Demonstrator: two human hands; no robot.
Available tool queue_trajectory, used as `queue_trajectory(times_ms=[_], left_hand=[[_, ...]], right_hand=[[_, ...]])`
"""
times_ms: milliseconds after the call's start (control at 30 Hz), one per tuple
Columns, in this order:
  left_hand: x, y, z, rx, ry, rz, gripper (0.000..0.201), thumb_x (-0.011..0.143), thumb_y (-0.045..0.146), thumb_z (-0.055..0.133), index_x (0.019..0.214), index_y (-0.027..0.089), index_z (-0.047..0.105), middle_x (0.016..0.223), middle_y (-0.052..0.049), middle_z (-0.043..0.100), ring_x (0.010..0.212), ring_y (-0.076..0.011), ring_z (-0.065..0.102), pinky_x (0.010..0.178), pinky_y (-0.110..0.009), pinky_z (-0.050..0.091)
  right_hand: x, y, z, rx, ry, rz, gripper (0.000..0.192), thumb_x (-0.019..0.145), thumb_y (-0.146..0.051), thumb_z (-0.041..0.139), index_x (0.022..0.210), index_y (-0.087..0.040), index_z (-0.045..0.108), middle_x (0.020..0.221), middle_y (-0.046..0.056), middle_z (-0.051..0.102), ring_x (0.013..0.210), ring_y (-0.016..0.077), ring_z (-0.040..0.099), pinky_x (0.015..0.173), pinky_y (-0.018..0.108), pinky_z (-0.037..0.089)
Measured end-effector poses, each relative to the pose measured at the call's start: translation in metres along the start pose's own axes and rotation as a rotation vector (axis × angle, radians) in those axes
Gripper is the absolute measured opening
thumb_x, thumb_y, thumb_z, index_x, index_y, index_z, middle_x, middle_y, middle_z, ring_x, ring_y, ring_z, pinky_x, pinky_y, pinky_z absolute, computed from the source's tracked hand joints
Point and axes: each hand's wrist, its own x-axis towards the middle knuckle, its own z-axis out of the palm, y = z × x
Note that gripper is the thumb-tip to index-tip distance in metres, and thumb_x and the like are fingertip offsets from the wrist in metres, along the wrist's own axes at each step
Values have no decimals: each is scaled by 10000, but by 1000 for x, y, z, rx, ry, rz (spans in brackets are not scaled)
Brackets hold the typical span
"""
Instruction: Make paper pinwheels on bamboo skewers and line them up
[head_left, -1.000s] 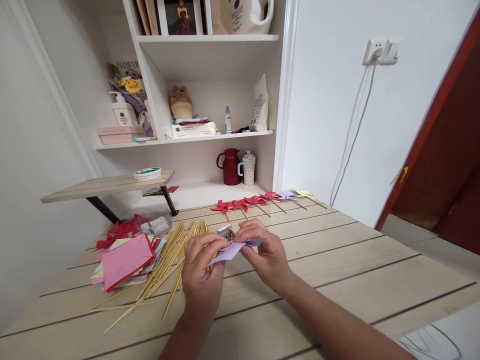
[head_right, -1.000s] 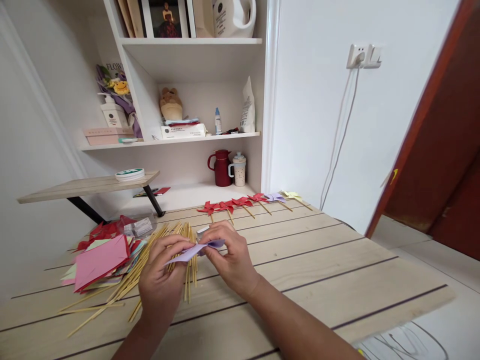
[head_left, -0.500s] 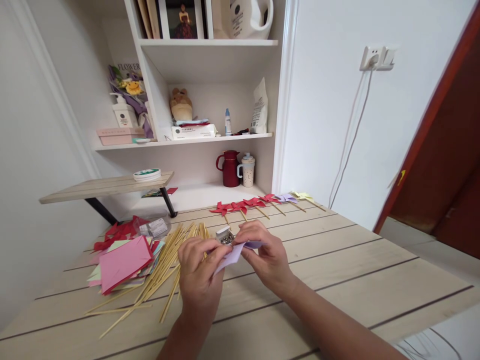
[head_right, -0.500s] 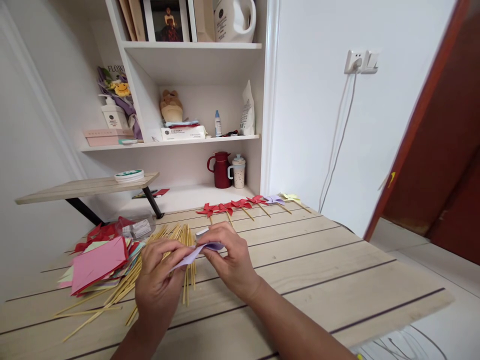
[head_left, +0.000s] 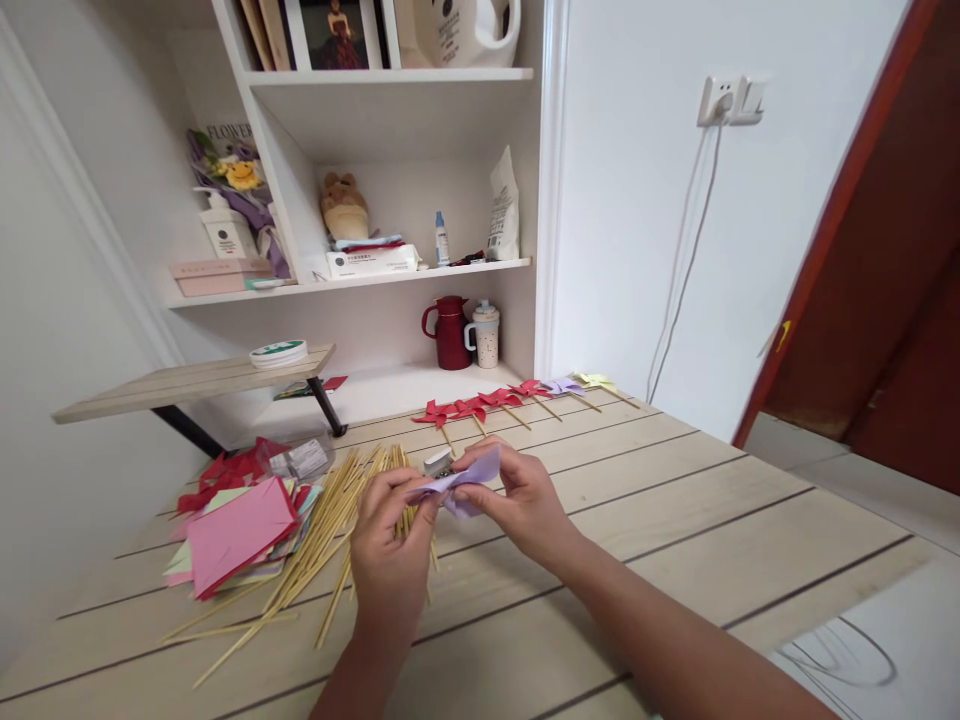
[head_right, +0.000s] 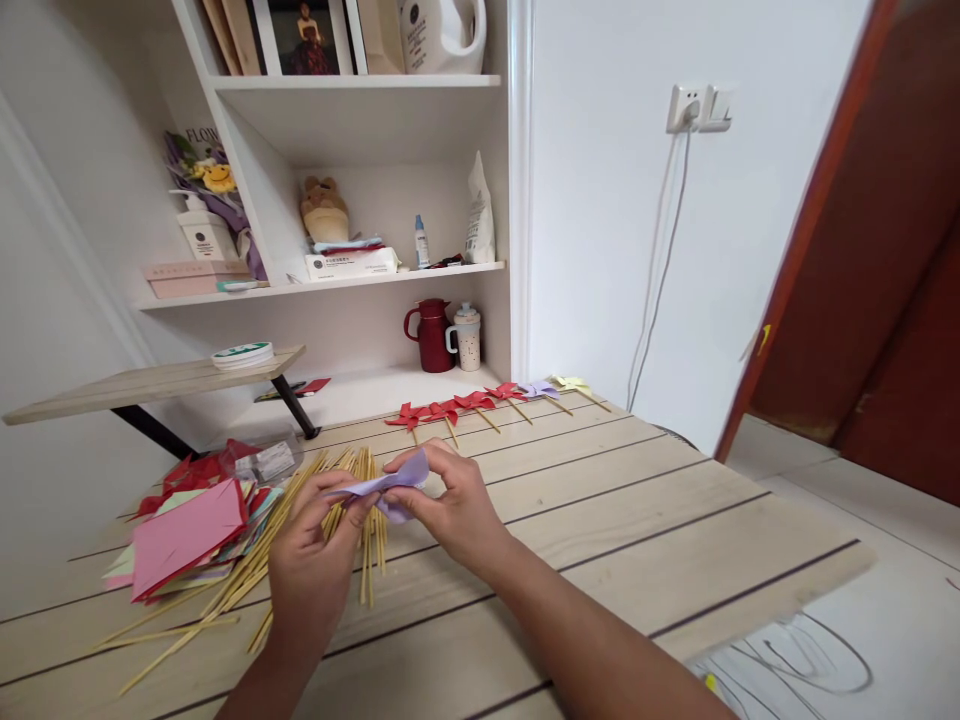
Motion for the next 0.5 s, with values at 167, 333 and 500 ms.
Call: queue_trajectory(times_ms=[167, 333, 500], left_hand=[[4, 4, -10, 168, -7, 302, 156, 860, 104, 682, 949, 231, 697, 898, -13, 648, 884, -179, 598, 884, -372, 456], [5, 11, -17, 270, -12, 495, 166, 859, 99, 688, 982, 210, 693, 895, -35, 654, 856, -184, 588, 951, -432, 426], [5, 14, -19, 306, -8, 516, 143, 881, 116, 668, 978, 220, 686, 878, -32, 664, 842, -180, 600, 942, -428, 435]], right_hand=[[0, -3, -2, 35, -26, -108, 127, 819, -232, 779, 938, -258, 743, 879, 37, 703, 884, 202, 650, 791, 348, 517], [1, -4, -3, 56, -56, -202, 125, 833, -155, 748, 910, -252, 737, 841, 37, 709, 865, 196, 637, 822, 368, 520], [1, -5, -4, 44, -54, -265, 127, 845, -129, 727, 890, -248, 731, 811, 34, 727, 840, 196, 629, 817, 383, 522]])
